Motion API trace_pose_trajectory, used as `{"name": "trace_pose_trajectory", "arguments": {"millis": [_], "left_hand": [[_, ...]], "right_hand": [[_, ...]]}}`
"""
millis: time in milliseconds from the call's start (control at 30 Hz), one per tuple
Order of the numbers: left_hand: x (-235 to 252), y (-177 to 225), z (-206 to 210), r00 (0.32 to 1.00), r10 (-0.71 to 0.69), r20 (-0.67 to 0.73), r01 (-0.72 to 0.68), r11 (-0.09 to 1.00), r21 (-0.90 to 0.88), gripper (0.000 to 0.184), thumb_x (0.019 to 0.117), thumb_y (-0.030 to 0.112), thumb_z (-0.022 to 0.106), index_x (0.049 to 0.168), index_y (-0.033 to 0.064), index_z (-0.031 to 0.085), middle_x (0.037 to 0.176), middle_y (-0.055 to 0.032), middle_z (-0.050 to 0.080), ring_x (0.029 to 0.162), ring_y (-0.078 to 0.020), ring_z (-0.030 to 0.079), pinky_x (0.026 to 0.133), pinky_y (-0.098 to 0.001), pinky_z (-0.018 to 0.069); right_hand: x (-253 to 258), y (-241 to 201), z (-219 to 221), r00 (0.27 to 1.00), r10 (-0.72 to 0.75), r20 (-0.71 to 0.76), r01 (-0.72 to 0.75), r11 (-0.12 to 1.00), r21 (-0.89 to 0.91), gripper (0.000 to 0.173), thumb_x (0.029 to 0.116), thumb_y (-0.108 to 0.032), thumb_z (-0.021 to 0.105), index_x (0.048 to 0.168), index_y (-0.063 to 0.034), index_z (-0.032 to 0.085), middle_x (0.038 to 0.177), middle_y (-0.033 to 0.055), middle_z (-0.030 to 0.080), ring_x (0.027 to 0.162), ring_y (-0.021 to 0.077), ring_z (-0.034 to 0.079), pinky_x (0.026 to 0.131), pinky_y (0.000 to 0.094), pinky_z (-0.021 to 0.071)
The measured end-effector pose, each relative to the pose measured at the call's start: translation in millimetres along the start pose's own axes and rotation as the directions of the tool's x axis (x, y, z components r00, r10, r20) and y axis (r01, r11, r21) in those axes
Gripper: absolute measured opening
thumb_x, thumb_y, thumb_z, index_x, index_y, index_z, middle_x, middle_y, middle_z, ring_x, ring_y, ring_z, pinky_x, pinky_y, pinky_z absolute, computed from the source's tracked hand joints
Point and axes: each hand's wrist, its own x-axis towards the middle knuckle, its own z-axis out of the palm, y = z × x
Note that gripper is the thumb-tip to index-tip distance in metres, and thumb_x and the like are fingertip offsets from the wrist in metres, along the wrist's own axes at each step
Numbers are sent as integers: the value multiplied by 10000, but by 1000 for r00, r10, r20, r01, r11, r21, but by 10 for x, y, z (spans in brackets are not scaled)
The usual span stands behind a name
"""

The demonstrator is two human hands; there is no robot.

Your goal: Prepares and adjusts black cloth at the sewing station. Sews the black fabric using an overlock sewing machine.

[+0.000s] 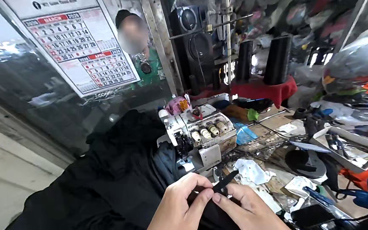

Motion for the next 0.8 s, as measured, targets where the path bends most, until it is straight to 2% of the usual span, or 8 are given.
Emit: {"name": "trace_pose_trajectory", "arguments": {"millis": [100,233,300,400,567,633,700,800], "left_hand": [[-9,-82,0,998,-59,1,59,998,20,153,1037,246,615,1075,124,699,980,33,711,842,-72,695,720,-246,616],[-60,-56,-8,997,-80,4,81,996,-34,169,1051,239,588,1090,107,687,990,15,704,877,-90,684,766,-266,604],[-37,-12,-16,998,-70,11,70,995,-76,184,1057,220,577,1102,76,682,1016,-9,700,896,-99,683,764,-268,601],[-5,76,-39,998,-68,13,69,992,-108,245,1068,254,557,1108,44,676,1043,-39,700,932,-93,683,787,-246,591],[4,51,-74,996,-83,-21,80,990,-115,221,1043,264,601,1068,71,704,972,-15,707,850,-86,682,748,-225,586],[-44,64,-80,997,-82,-15,80,988,-130,226,1040,254,607,1072,49,698,986,-31,703,864,-82,679,766,-224,584],[-88,47,-90,998,-59,8,60,989,-138,230,1051,219,597,1093,9,681,1015,-56,698,885,-93,682,782,-245,590],[-105,-40,-74,997,-68,-19,64,984,-166,158,1035,178,617,1083,45,688,962,-26,704,826,-108,684,728,-257,603]], "right_hand": [[50,58,19,999,27,20,-28,999,29,296,1044,-341,603,933,-85,704,781,6,659,707,93,624,641,295,524],[29,17,102,991,25,-128,-10,994,113,184,969,-248,722,990,-66,707,902,39,711,731,140,679,641,306,599],[38,-36,112,985,16,-169,9,989,146,169,950,-216,747,953,-50,715,850,48,714,681,137,666,599,292,577],[68,-76,81,992,-28,-126,43,992,118,158,969,-196,719,945,-40,723,818,50,709,680,129,663,605,284,572],[77,-110,48,997,-47,-61,52,996,77,161,994,-198,681,975,-42,715,867,37,714,735,113,678,632,280,584],[66,-94,82,998,-42,-54,48,994,98,165,988,-205,691,1007,-43,710,901,46,726,760,134,704,643,299,614],[61,-63,123,997,-26,-72,33,995,95,189,982,-239,702,987,-51,711,842,40,704,710,132,665,622,296,574],[51,-63,153,993,27,-118,-25,999,21,264,980,-373,691,958,-115,737,751,-4,670,595,104,596,522,276,501]]}}
